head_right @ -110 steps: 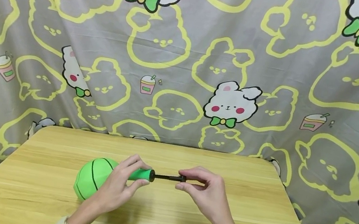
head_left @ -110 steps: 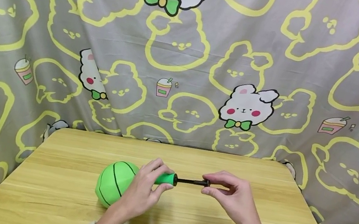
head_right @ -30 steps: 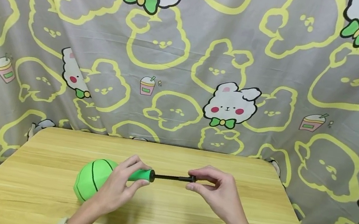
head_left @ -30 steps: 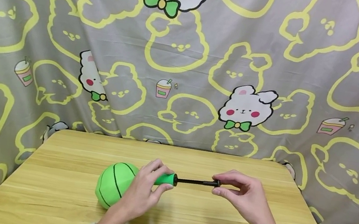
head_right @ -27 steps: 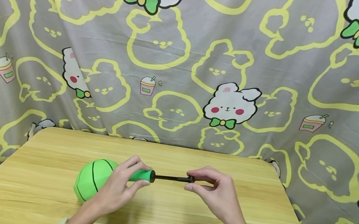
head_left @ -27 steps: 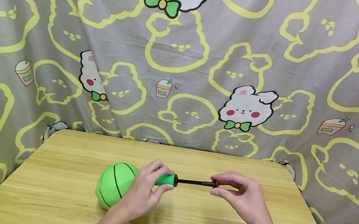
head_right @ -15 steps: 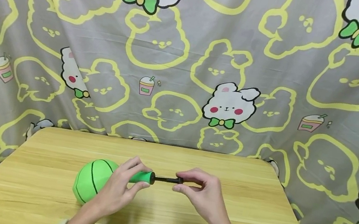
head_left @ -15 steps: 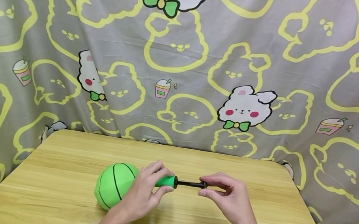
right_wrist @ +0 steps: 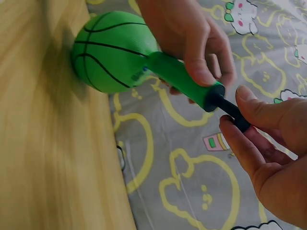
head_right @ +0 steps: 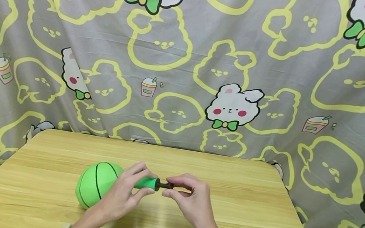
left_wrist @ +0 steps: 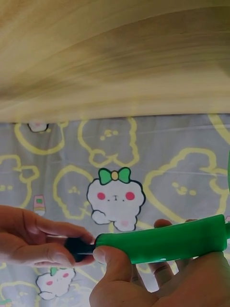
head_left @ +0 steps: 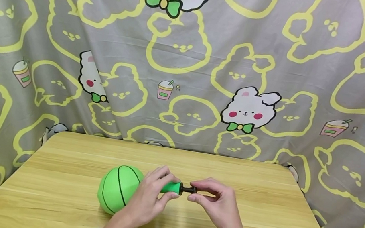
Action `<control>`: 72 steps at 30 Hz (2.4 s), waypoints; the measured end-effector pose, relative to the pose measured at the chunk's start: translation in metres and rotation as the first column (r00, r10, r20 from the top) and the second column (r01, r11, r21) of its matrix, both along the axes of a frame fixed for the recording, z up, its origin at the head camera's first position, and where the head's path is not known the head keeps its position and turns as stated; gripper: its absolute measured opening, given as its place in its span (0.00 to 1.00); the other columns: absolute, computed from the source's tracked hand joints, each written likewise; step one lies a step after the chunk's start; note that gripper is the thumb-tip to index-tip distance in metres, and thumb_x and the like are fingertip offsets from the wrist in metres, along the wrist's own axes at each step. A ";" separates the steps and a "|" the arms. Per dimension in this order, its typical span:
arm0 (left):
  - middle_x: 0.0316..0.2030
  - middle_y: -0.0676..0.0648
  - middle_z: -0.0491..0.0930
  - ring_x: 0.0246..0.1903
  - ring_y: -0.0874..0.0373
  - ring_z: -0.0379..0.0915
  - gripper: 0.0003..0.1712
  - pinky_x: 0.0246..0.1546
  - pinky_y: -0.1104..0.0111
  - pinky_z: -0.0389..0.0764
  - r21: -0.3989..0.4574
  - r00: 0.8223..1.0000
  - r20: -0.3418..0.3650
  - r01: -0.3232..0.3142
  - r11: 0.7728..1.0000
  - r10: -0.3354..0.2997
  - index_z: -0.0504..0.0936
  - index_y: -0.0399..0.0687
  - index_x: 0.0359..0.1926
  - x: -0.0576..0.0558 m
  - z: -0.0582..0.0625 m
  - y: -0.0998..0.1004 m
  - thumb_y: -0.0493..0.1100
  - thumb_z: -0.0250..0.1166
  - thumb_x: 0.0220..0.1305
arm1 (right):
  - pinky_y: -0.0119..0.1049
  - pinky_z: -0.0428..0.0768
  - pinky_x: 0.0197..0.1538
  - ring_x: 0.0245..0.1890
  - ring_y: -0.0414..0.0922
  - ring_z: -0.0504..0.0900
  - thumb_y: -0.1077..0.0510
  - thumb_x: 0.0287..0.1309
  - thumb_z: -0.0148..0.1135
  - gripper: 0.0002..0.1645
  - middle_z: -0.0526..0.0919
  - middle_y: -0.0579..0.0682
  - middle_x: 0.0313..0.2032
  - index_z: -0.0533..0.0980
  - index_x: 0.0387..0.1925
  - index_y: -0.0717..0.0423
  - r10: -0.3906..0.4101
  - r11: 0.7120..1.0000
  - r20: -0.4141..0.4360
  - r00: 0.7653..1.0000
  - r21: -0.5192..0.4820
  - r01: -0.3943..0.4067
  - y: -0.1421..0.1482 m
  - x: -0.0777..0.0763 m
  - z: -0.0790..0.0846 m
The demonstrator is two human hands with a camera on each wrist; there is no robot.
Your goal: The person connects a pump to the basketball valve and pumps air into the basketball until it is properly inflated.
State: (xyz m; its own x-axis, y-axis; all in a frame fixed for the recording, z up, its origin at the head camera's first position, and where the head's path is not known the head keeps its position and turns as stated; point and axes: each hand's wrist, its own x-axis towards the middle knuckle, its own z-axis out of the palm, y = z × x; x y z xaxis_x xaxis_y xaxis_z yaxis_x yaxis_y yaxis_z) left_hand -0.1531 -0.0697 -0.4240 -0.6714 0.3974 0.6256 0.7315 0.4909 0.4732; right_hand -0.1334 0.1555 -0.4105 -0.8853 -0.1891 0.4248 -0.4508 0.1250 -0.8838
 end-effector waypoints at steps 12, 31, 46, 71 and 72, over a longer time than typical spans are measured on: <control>0.36 0.60 0.71 0.36 0.66 0.68 0.14 0.39 0.66 0.71 -0.020 1.000 -0.023 -0.001 1.000 0.001 0.84 0.53 0.43 0.000 -0.001 0.003 0.46 0.76 0.56 | 0.41 0.86 0.42 0.44 0.48 0.88 0.65 0.53 0.77 0.15 0.87 0.57 0.42 0.87 0.45 0.57 0.040 0.999 0.035 0.999 0.024 -0.041 0.000 0.000 0.001; 0.37 0.60 0.71 0.36 0.67 0.67 0.13 0.40 0.65 0.72 0.011 1.000 0.002 -0.008 1.000 0.008 0.84 0.54 0.46 -0.003 -0.004 -0.002 0.48 0.73 0.61 | 0.42 0.86 0.42 0.45 0.48 0.88 0.64 0.54 0.77 0.14 0.87 0.52 0.43 0.87 0.44 0.53 0.057 0.993 0.051 0.997 0.105 -0.062 0.039 0.003 0.027; 0.38 0.60 0.72 0.36 0.66 0.69 0.13 0.38 0.67 0.74 0.033 1.000 0.010 -0.011 0.999 0.011 0.84 0.53 0.46 -0.006 -0.002 -0.009 0.46 0.74 0.62 | 0.44 0.86 0.43 0.45 0.47 0.88 0.68 0.55 0.75 0.15 0.86 0.54 0.45 0.85 0.45 0.57 0.049 0.991 0.021 0.999 0.123 -0.052 0.066 0.007 0.040; 0.36 0.59 0.72 0.34 0.67 0.68 0.12 0.38 0.66 0.73 0.047 1.000 -0.023 0.005 0.999 -0.004 0.84 0.51 0.44 -0.008 0.001 -0.010 0.46 0.74 0.61 | 0.43 0.86 0.42 0.41 0.44 0.89 0.70 0.51 0.76 0.17 0.87 0.61 0.42 0.86 0.45 0.64 -0.010 0.996 -0.022 1.000 0.084 0.012 0.054 0.006 0.036; 0.36 0.59 0.72 0.34 0.67 0.68 0.12 0.38 0.66 0.73 0.049 1.000 -0.022 0.005 0.999 -0.004 0.84 0.51 0.44 -0.008 0.000 -0.010 0.46 0.74 0.60 | 0.43 0.86 0.42 0.41 0.44 0.89 0.70 0.51 0.76 0.17 0.87 0.62 0.42 0.86 0.45 0.64 -0.010 0.997 -0.023 1.000 0.080 0.012 0.053 0.005 0.035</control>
State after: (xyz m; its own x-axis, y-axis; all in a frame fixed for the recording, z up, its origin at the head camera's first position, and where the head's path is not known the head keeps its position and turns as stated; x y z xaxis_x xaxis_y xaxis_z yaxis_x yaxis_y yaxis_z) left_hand -0.1607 -0.0799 -0.4235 -0.6554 0.3690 0.6590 0.7443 0.4638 0.4806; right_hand -0.1280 0.2082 -0.3753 -0.8778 -0.2138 0.4286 -0.4688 0.2003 -0.8603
